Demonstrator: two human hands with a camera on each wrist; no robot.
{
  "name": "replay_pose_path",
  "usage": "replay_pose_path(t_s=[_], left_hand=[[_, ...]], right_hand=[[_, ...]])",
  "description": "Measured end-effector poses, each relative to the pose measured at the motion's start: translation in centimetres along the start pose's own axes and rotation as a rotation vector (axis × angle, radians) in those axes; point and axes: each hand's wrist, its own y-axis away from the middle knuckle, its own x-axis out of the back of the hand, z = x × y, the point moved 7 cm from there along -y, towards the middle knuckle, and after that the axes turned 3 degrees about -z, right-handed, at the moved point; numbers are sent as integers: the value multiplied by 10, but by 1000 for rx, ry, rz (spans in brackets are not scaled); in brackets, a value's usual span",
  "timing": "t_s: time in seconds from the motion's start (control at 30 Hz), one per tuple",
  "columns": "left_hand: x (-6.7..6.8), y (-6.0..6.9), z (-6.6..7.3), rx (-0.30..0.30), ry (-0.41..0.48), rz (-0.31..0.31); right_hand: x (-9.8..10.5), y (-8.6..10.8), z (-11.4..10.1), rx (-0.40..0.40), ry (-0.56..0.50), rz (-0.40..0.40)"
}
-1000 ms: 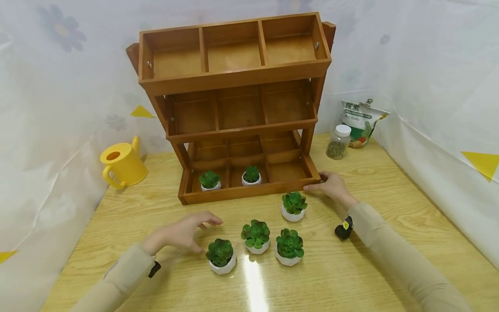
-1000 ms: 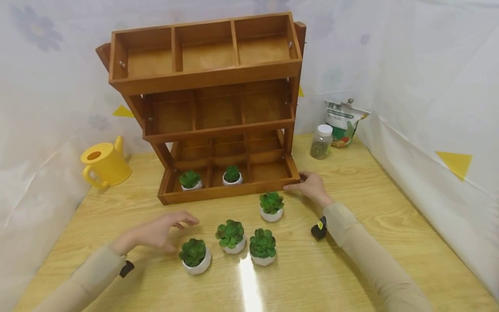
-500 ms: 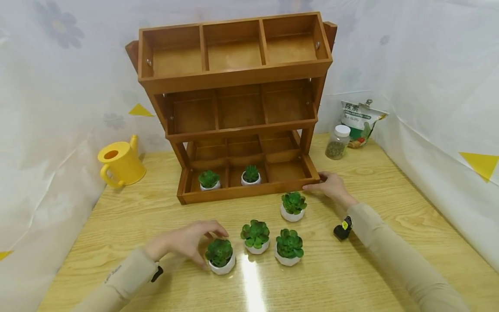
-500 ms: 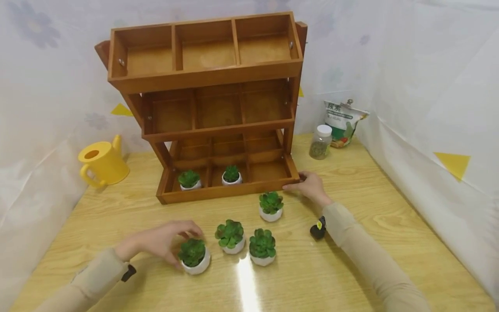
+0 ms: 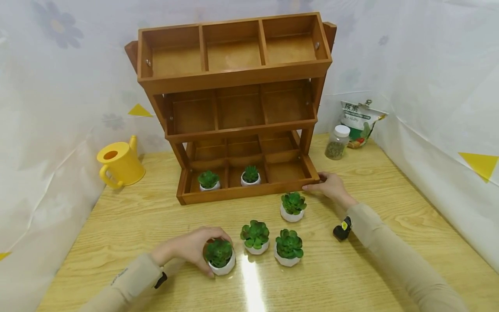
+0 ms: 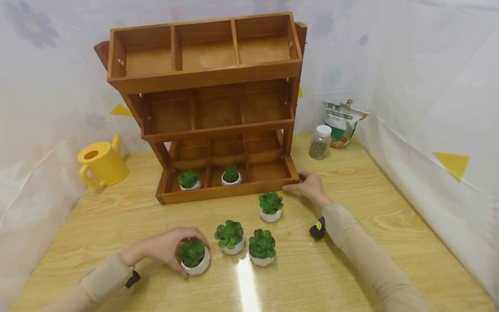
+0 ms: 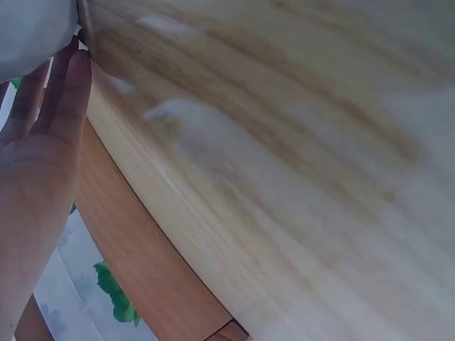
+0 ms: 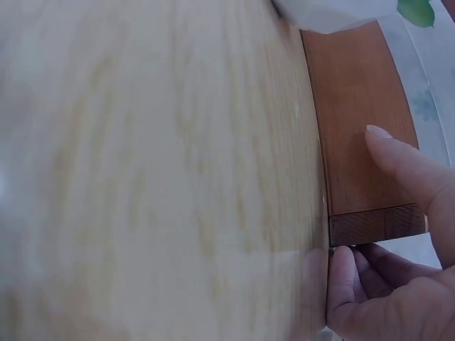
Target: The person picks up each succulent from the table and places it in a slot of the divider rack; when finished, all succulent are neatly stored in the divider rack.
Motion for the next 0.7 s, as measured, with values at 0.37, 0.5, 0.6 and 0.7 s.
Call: replay_pose_path(t_s=[0.37, 0.5, 0.6, 0.7], left_hand=[[-1, 0, -1, -25, 34, 11], [0, 0, -2, -35, 64, 9], [0, 0, -3, -46, 87, 6], [1, 0, -4, -45, 107, 5]], right_hand=[[0, 2, 0, -5, -7, 3], [-1, 0, 2, -12, -4, -2], [-1, 0, 2, -10, -3, -4], [0, 1, 1, -8, -3, -4]])
